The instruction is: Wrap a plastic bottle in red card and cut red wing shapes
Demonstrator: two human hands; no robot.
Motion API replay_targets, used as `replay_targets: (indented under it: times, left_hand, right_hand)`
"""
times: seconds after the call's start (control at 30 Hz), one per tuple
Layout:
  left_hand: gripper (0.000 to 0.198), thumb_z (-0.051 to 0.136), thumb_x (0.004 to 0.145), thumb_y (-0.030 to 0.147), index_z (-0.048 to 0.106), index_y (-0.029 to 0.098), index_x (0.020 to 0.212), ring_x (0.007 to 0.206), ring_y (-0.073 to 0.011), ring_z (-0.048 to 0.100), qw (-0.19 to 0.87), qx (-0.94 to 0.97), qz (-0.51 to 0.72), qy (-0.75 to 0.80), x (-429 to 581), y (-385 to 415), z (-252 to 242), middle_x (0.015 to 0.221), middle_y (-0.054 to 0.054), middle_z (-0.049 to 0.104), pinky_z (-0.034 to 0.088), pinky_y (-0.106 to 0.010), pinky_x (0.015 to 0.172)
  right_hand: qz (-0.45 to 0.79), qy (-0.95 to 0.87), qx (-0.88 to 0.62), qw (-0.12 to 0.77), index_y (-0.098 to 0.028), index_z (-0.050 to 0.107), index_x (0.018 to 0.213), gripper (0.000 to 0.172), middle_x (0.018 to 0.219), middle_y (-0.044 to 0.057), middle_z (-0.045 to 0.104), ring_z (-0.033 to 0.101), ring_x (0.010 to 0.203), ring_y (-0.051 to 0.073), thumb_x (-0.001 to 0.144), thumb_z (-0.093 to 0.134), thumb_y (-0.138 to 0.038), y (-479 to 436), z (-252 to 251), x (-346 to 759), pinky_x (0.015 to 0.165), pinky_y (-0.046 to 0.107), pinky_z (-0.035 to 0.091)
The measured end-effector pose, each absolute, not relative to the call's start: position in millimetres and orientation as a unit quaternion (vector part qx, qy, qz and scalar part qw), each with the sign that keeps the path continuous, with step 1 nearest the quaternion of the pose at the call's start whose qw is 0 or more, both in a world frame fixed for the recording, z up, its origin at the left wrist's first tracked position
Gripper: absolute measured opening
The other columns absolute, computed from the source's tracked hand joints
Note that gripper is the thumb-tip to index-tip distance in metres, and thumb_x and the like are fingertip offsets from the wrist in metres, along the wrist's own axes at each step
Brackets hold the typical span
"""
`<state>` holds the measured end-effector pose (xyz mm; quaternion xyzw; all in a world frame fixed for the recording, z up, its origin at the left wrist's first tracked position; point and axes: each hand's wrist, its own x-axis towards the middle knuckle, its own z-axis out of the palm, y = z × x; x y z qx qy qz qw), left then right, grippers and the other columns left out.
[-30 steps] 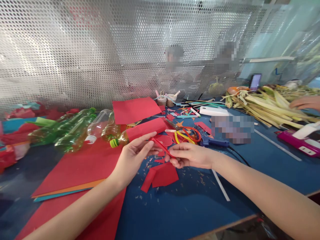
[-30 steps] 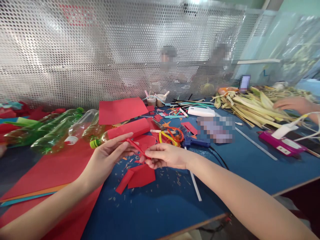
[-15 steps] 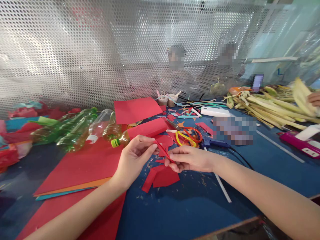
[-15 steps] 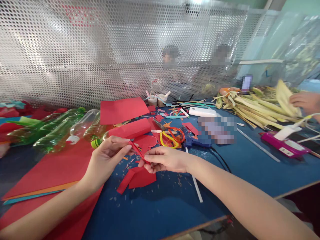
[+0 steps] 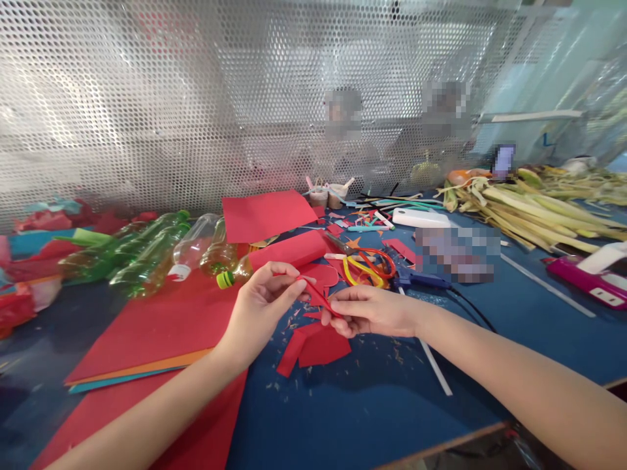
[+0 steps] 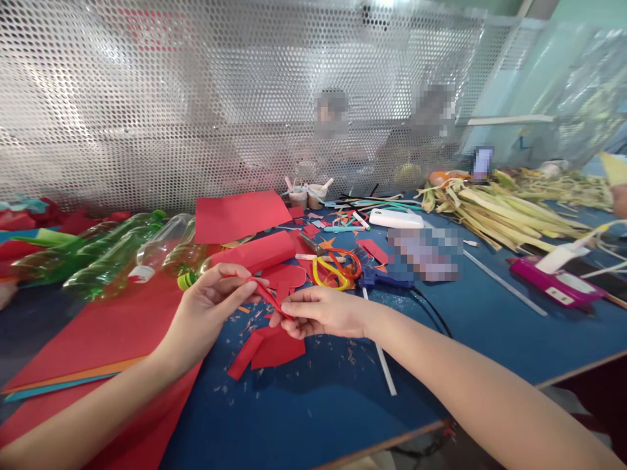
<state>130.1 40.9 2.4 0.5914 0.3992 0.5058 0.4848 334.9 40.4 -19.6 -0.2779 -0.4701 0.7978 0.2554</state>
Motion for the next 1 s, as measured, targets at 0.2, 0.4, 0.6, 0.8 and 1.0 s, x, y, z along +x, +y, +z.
replay_targets:
  times: [0.2,0.4,0.6,0.8,1.0]
  left_hand:
    - [0.026,0.078,0.070,0.034,0.058,0.020,0.080,0.061,-0.0116,0.067,0.500,0.558,0.510,0.423,128.8,44.8,0.8,0.070,0.003,0.071,0.055,-0.023,0.066]
    - [0.026,0.077,0.070,0.034,0.059,0.019,0.080,0.061,-0.0113,0.067,0.498,0.556,0.507,0.432,128.3,46.1,-0.9,0.069,0.003,0.071,0.055,-0.023,0.067]
    - [0.025,0.077,0.070,0.032,0.058,0.019,0.079,0.061,-0.0099,0.065,0.503,0.550,0.517,0.422,129.4,44.7,0.8,0.069,0.004,0.070,0.055,-0.022,0.069]
    - [0.024,0.077,0.073,0.029,0.058,0.020,0.085,0.063,-0.0087,0.066,0.554,0.531,0.503,0.397,128.0,45.0,-1.6,0.070,0.004,0.071,0.053,-0.019,0.068]
    - [0.025,0.080,0.070,0.031,0.063,0.020,0.084,0.069,-0.0095,0.066,0.587,0.530,0.480,0.379,130.0,43.1,-1.9,0.075,0.002,0.073,0.053,-0.018,0.070]
  right_hand:
    - [0.801,-0.476,-0.260,0.254,-0.010,0.071,0.101,0.036,0.074,0.001,0.060,0.055,0.065,0.007,0.088,0.063,-0.043,40.1,-19.4,336.5,0.066,0.021,0.045]
    - [0.801,-0.476,-0.266,0.248,-0.011,0.070,0.104,0.033,0.077,0.003,0.065,0.060,0.068,0.008,0.091,0.061,-0.040,39.7,-16.8,336.7,0.068,0.020,0.047]
    - [0.794,-0.489,-0.267,0.243,-0.011,0.071,0.104,0.039,0.077,0.002,0.064,0.059,0.068,0.008,0.086,0.065,-0.045,40.0,-18.7,336.2,0.069,0.020,0.047]
    - [0.785,-0.501,-0.265,0.249,-0.011,0.072,0.099,0.038,0.071,-0.001,0.055,0.050,0.063,0.007,0.084,0.067,-0.046,38.9,-19.8,335.7,0.065,0.021,0.042]
    - [0.788,-0.500,-0.250,0.258,-0.011,0.071,0.097,0.034,0.068,-0.003,0.049,0.046,0.062,0.006,0.085,0.068,-0.042,39.9,-22.1,337.6,0.062,0.021,0.038]
